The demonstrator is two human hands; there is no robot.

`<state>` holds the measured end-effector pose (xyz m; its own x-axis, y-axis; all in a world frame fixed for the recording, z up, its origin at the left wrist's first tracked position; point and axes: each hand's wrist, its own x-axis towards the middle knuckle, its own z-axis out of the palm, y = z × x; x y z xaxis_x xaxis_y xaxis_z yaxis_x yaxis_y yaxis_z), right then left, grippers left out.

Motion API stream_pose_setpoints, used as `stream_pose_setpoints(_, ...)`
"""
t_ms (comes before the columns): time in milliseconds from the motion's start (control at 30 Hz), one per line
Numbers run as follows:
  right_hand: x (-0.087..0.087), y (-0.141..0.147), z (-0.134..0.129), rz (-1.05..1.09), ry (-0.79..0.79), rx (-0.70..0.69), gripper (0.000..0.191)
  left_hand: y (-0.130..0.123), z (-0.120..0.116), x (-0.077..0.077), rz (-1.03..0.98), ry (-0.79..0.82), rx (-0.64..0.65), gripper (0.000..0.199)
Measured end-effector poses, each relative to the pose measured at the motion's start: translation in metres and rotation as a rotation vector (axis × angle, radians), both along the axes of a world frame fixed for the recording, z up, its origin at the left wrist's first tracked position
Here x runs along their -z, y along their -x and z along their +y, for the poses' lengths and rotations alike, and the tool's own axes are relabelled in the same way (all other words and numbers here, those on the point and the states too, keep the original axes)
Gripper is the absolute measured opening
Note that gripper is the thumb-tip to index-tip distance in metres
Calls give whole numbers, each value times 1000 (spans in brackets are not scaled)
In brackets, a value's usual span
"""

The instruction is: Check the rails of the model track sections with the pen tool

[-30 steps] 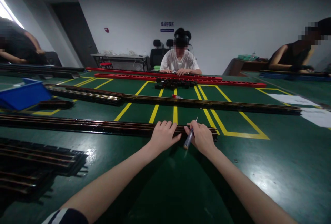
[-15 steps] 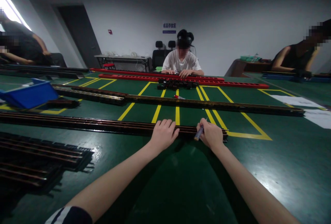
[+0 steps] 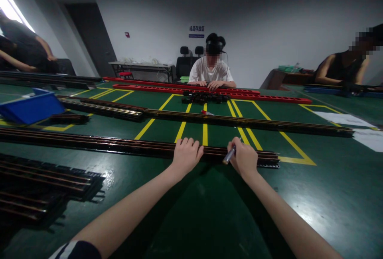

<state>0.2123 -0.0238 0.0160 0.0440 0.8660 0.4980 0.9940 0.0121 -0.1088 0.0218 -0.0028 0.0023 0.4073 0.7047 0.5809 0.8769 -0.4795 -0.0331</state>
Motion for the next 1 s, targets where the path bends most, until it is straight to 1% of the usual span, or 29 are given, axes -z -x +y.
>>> stream_pose_setpoints(100, 0, 23, 2, -23, 26, -140, 21, 0, 0, -1, 21, 12, -12, 38)
stream_pose_setpoints(133, 0, 27, 2, -34, 28, -163, 21, 0, 0, -1, 27, 20, -14, 38)
stream_pose_setpoints(200, 0, 32, 3, -34, 29, -165, 21, -1, -1, -2, 30, 35, -12, 39)
stream_pose_setpoints(300, 1, 27, 5, -9, 44, -160, 21, 0, -2, -3, 14, 36, -13, 39)
stream_pose_setpoints(433, 2, 15, 7, -13, 49, -184, 22, 4, -2, -5, -10, 29, 2, 40)
stream_pose_setpoints(533, 1, 1, 8, -2, 60, -136, 24, 9, 1, -6, -9, 28, -8, 41)
stream_pose_setpoints(600, 0, -10, 8, -27, 71, -51, 23, 11, 2, -6, -15, 55, -23, 42)
stream_pose_setpoints(667, 0, -21, 8, -71, 60, 49, 21, 9, 3, -6, -10, 81, -13, 42)
stream_pose_setpoints(767, 1, -31, 7, -84, 28, 102, 22, 3, 1, -6, 12, 94, 8, 42)
stream_pose_setpoints(867, 3, -26, 6, -91, -29, 50, 26, 0, 1, -5, 29, 79, 10, 42)
stream_pose_setpoints(933, 4, -15, 6, -78, -53, -22, 28, 0, 1, -5, 37, 59, 13, 42)
stream_pose_setpoints(1000, 4, -2, 6, -42, -36, -108, 28, 0, 1, -4, 36, 44, 16, 41)
